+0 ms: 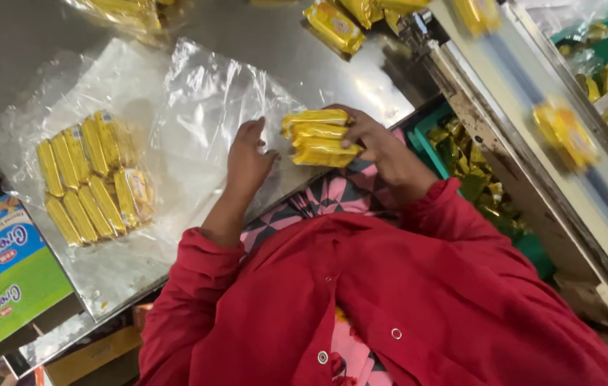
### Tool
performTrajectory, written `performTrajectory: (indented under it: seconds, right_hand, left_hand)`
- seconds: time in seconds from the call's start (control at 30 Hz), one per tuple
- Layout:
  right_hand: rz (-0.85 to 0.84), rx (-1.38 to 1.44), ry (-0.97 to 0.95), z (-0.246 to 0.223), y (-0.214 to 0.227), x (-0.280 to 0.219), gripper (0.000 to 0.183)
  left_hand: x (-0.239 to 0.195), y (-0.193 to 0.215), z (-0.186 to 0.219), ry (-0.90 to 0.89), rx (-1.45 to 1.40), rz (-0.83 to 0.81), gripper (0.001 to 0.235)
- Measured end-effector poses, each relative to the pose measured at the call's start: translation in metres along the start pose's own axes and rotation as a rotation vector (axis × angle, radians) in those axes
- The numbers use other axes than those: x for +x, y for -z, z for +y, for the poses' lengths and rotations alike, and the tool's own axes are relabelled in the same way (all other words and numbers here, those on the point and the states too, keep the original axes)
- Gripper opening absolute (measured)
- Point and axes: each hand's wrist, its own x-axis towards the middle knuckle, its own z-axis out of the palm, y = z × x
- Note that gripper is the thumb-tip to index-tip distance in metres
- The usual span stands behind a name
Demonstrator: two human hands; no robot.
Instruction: The person places yellow-wrapped snack bars into clear plastic bags on a metal table. They repeatedly pick up the bars, arrange them inside the bags, and move the filled bags to a conveyor belt on the right side of the frame.
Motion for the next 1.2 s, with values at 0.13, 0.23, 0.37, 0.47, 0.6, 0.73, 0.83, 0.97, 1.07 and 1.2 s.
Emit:
performTrajectory:
  seconds: [0.13, 0.23, 0.37, 0.47, 0.6, 0.73, 0.83, 0.97, 1.07, 1.2]
  right_hand:
    - [0.614, -0.45, 0.165, 0.014, -0.045, 0.024, 0.074]
    - [0.469, -1.268, 0.429, 0.024, -0.085, 0.015, 0.074]
    - [-0.088, -1.81, 0.647, 0.027, -0.103, 0.011, 0.078]
    - [0.045, -1.659, 0.636, 0.041, -0.097, 0.026, 0.06]
    - [0.282, -0.871, 0.345, 0.049, -0.093, 0.018, 0.064]
    - [0.642, -1.162, 0.489, 0.029, -0.084, 0.021, 0.05]
    - [0.698, -1.367, 0.561, 0.007, -0.07, 0.019, 0.062]
    - [0.692, -1.583, -0.219, -0.025, -0.043, 0.011, 0.058]
    - [0.41, -1.608, -0.217, -0.051, -0.029, -0.017, 0.056]
    - [0.412, -1.954, 0.497, -0.114, 0.006, -0.09, 0.06]
  left_hand:
    - [-0.022, -0.024, 0.03, -0.302, 0.203, 0.174, 0.078]
    - [-0.016, -0.019, 0.02, 0.087, -0.416, 0.158, 0.074]
    - [0.008, 0.019, 0.002, 0.235, -0.445, 0.38, 0.058]
    - [-0.013, -0.003, 0.041, -0.177, -0.328, 0.142, 0.052]
    - [-0.021, 0.008, 0.067, -0.517, 0.299, 0.185, 0.047]
    - [-0.025, 0.0, 0.038, -0.203, 0.269, 0.137, 0.027]
    - [-0.029, -0.048, 0.03, -0.065, -0.106, -0.089, 0.034]
    - [-0.006, -0.062, 0.022, 0.135, -0.411, -0.224, 0.069]
    - [-0.001, -0.076, 0.028, 0.349, -0.566, -0.337, 0.076]
    - [0.001, -0.079, 0.026, 0.085, -0.368, -0.253, 0.075]
